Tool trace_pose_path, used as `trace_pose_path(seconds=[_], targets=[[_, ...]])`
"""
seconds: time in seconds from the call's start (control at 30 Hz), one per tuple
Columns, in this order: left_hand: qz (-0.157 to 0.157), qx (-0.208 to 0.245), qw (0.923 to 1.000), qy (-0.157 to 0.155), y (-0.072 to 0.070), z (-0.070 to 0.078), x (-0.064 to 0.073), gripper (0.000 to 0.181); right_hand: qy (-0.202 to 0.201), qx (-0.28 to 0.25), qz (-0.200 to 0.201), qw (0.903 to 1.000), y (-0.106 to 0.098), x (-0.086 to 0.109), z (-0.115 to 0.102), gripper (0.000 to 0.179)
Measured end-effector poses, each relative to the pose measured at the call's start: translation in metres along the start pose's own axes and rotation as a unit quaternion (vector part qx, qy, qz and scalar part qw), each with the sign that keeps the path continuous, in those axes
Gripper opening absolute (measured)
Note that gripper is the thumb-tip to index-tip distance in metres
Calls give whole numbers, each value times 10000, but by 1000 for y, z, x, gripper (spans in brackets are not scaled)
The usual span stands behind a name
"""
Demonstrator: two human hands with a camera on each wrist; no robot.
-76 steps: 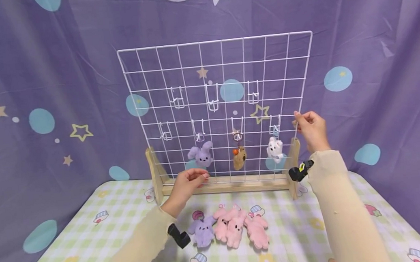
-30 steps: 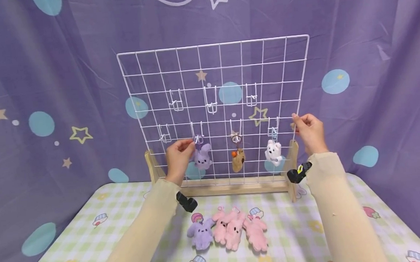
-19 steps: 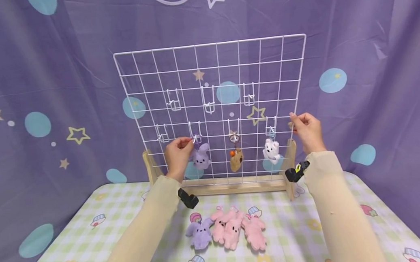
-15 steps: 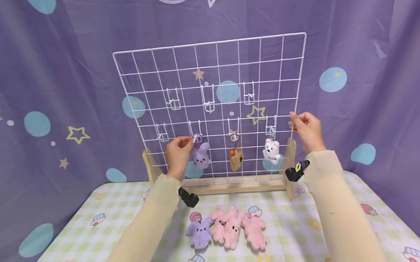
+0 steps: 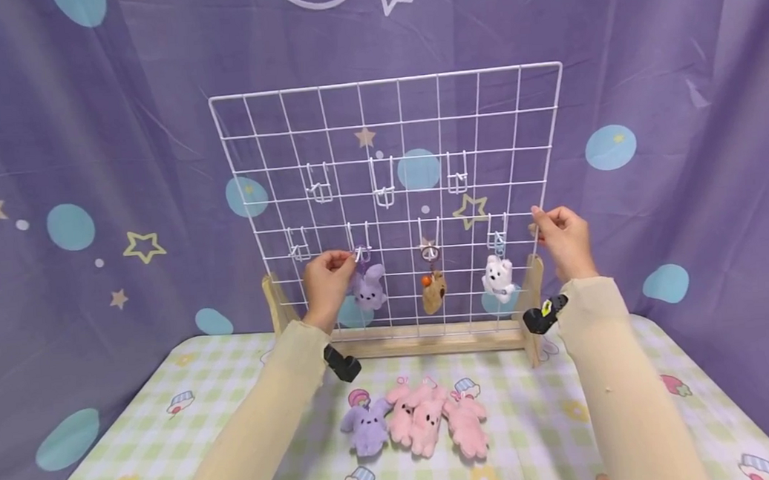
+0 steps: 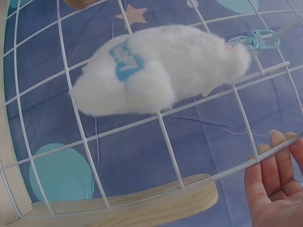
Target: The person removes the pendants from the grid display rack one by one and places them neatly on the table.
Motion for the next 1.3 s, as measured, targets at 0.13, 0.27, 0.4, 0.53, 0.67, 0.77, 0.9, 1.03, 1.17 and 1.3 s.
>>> trace_pose_path(seconds=[0.13, 0.27, 0.4, 0.53, 0.67, 0.77, 0.9, 1.03, 1.17, 1.3], targets=[[-103, 185, 9998, 61, 0, 0, 1, 11, -7, 34, 41, 10000, -4, -4, 5, 23], [-142, 278, 9994, 149, 0, 2, 1, 10, 10, 41, 50, 10000, -5, -3, 4, 23], [-207, 267, 9994, 118, -1, 1, 1, 10, 25, 89, 96, 9999, -5, -3, 5, 24], [-230, 235, 9994, 123, -2, 0, 1, 10, 19, 85, 96, 9999, -4, -2, 4, 24], [-214, 201, 9993, 210, -3, 2, 1, 10, -14, 76, 69, 9999, -2, -1, 2, 25], [-227, 198, 9992, 248, -3, 2, 2, 11, -100, 276, 81, 9995, -8, -9, 10, 27], [-247, 192, 9991, 275, -3, 2, 2, 10, -114, 30, -118, 9999, -36, -48, 50, 22], [-270, 155, 9991, 277, -3, 2, 1, 10, 42, -216, -48, 9997, -64, -84, 89, 19], [-324, 219, 9990, 227, -3, 2, 2, 10, -3, -115, -117, 9999, -68, -90, 94, 19], [-338, 298, 9986, 268, -4, 5, 2, 10, -135, -52, -179, 9997, -46, -62, 63, 22]])
Point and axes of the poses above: each hand's wrist, its own x-axis away from the middle knuckle, its own y-axis out of the palm, z = x × y, the point moved 8 cm from there along -x, towards the middle knuckle, and after that the axes turned 4 degrees about -x, right-handed, at the moved point
